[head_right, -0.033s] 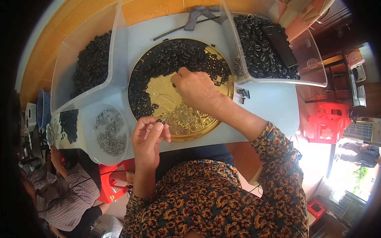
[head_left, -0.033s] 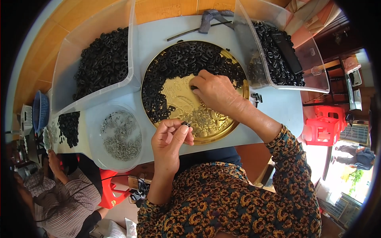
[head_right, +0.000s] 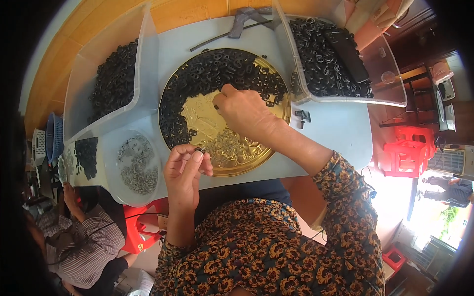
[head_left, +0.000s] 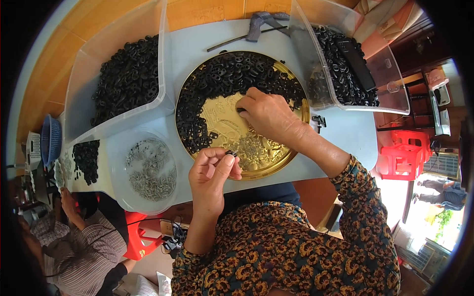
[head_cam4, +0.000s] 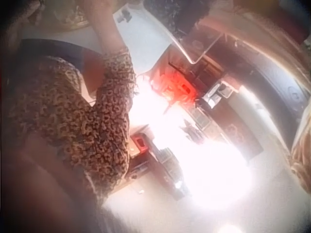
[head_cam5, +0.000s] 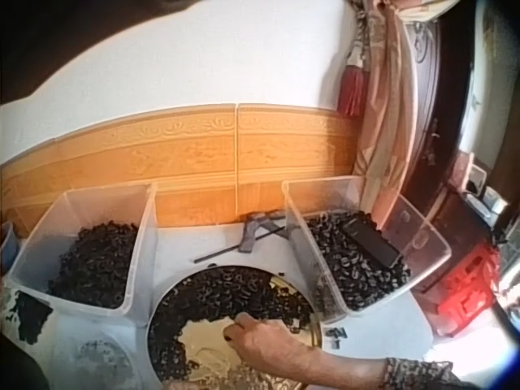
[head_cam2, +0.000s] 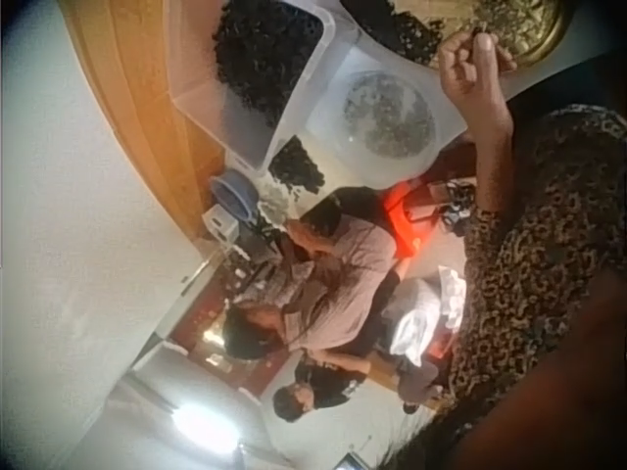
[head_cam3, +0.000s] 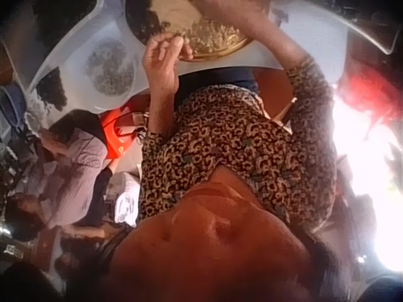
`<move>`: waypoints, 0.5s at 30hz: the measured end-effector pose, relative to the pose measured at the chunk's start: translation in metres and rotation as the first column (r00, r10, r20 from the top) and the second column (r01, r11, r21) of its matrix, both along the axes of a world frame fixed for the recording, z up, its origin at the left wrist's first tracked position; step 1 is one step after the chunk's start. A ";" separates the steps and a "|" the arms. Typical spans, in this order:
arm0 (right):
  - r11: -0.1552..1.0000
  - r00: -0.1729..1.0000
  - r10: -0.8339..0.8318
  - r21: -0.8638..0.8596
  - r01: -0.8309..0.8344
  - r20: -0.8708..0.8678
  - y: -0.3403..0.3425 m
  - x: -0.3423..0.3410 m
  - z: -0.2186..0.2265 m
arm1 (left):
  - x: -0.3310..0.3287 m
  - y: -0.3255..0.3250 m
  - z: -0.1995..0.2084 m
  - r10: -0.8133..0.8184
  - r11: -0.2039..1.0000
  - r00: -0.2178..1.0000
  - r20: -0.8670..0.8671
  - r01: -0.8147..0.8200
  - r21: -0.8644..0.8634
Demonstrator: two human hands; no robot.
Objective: The person assembles cord locks by hand, picking up plastic toggle components and metal springs from a tray and fitting them together.
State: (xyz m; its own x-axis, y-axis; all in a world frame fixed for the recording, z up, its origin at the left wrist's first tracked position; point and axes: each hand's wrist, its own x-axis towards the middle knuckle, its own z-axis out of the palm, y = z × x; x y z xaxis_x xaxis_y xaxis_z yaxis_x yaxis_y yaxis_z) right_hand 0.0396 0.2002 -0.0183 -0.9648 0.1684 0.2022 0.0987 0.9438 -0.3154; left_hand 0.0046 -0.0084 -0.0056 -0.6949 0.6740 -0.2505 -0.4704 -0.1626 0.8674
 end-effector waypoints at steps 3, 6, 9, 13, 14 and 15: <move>0.991 0.998 -0.001 -0.133 -0.007 -0.057 0.000 0.006 -0.007 | -0.002 0.005 -0.004 0.024 0.998 1.000 -0.017 -0.023 0.061; 0.772 0.997 -0.077 -0.633 0.062 0.004 -0.005 0.018 0.002 | -0.002 0.012 0.002 0.087 0.996 0.992 -0.091 -0.084 0.037; 0.173 0.983 -0.064 -0.968 0.179 0.170 -0.014 0.032 0.006 | -0.002 0.015 0.001 0.079 0.993 0.988 -0.132 -0.067 0.093; -0.181 0.984 -0.089 -0.974 0.139 0.157 -0.029 0.045 0.011 | 0.002 0.013 0.000 0.057 0.992 0.979 -0.195 -0.033 0.123; -0.231 0.985 -0.119 -0.968 0.095 0.125 -0.032 0.048 0.010 | 0.003 0.012 -0.001 0.045 0.992 0.975 -0.218 -0.018 0.126; -0.253 0.988 -0.109 -0.964 0.078 0.109 -0.032 0.051 0.008 | 0.004 0.012 0.000 0.034 0.993 0.975 -0.221 -0.008 0.120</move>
State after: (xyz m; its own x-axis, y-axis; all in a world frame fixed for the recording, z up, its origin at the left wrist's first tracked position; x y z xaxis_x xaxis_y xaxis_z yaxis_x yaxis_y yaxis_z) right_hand 0.0902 0.1677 -0.0098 -0.9132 0.2572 -0.3161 0.1292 -0.5530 -0.8231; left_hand 0.0088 0.0036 -0.0059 -0.7385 0.6742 -0.0078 -0.2635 -0.2779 0.9238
